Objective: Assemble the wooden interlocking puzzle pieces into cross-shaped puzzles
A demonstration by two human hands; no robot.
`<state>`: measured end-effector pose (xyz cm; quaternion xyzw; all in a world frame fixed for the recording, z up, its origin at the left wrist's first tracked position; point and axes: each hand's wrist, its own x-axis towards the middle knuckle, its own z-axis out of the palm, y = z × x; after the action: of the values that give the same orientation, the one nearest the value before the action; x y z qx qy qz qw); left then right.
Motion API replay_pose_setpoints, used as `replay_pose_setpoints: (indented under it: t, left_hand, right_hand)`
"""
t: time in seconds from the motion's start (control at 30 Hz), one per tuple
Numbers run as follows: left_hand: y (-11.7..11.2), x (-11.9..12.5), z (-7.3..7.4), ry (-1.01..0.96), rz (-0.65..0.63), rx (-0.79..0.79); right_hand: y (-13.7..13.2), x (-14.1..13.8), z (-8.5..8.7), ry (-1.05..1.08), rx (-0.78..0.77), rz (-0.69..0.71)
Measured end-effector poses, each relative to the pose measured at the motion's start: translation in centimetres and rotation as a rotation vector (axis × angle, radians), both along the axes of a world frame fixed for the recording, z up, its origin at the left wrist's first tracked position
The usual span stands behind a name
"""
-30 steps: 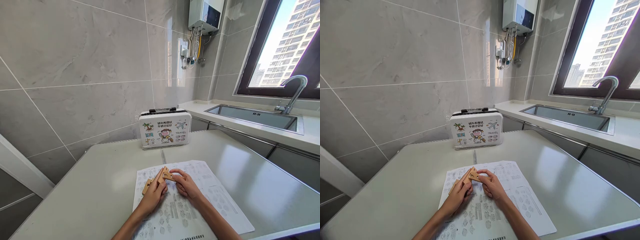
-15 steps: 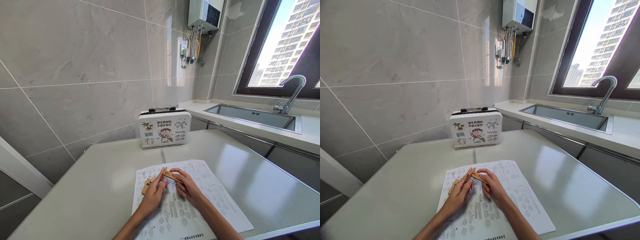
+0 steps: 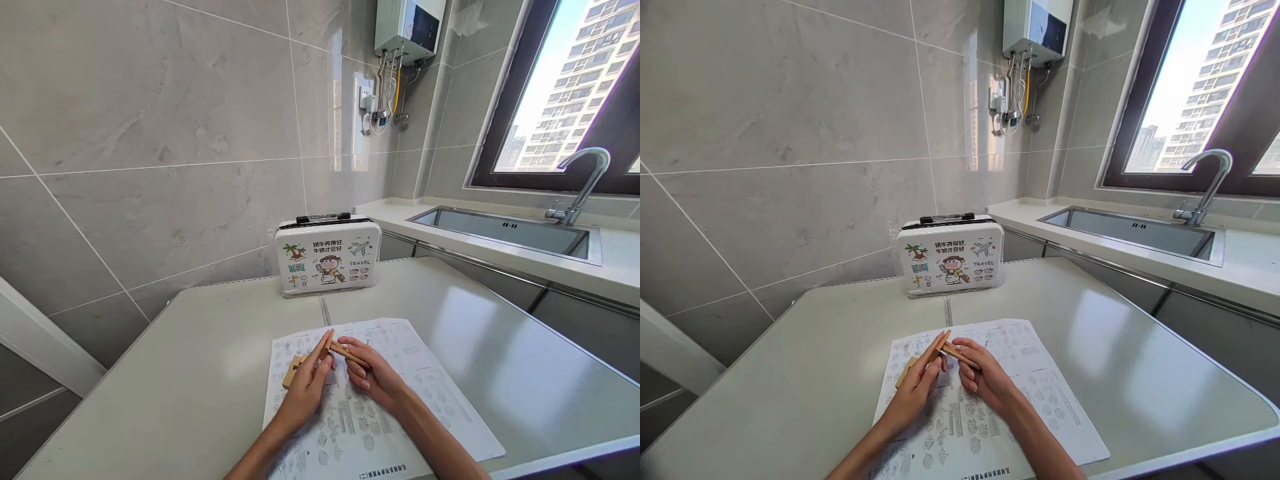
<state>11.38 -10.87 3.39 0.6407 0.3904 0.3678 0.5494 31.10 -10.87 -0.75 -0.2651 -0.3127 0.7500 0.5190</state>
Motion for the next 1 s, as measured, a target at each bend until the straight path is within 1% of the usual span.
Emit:
replay_pose_setpoints:
  t: [0.27, 0.43, 0.67, 0.77, 0.87, 1.0]
  left_hand:
    - [-0.2, 0.2, -0.1, 0.091, -0.033, 0.011]
    - [0.0, 0.3, 0.2, -0.011, -0.066, -0.034]
    - [0.2, 0.3, 1.0, -0.101, -0.056, -0.136]
    - [0.2, 0.2, 1.1, -0.133, -0.07, -0.166]
    - [0.1, 0.2, 1.0, -0.126, -0.098, -0.164]
    - [-0.1, 0.3, 0.9, -0.108, -0.178, -0.203]
  right_hand:
    - [-0.2, -0.2, 0.1, -0.035, 0.048, 0.009]
    - [-0.4, -0.3, 0.5, -0.088, 0.116, 0.031]
    - [-0.6, -0.5, 0.7, -0.15, 0.173, 0.065]
    - [-0.7, -0.5, 0.8, -0.17, 0.164, 0.033]
    - [-0.7, -0.6, 0.9, -0.188, 0.141, -0.019]
    - [-0.6, -0.8, 0.9, -0.195, 0.144, -0.057]
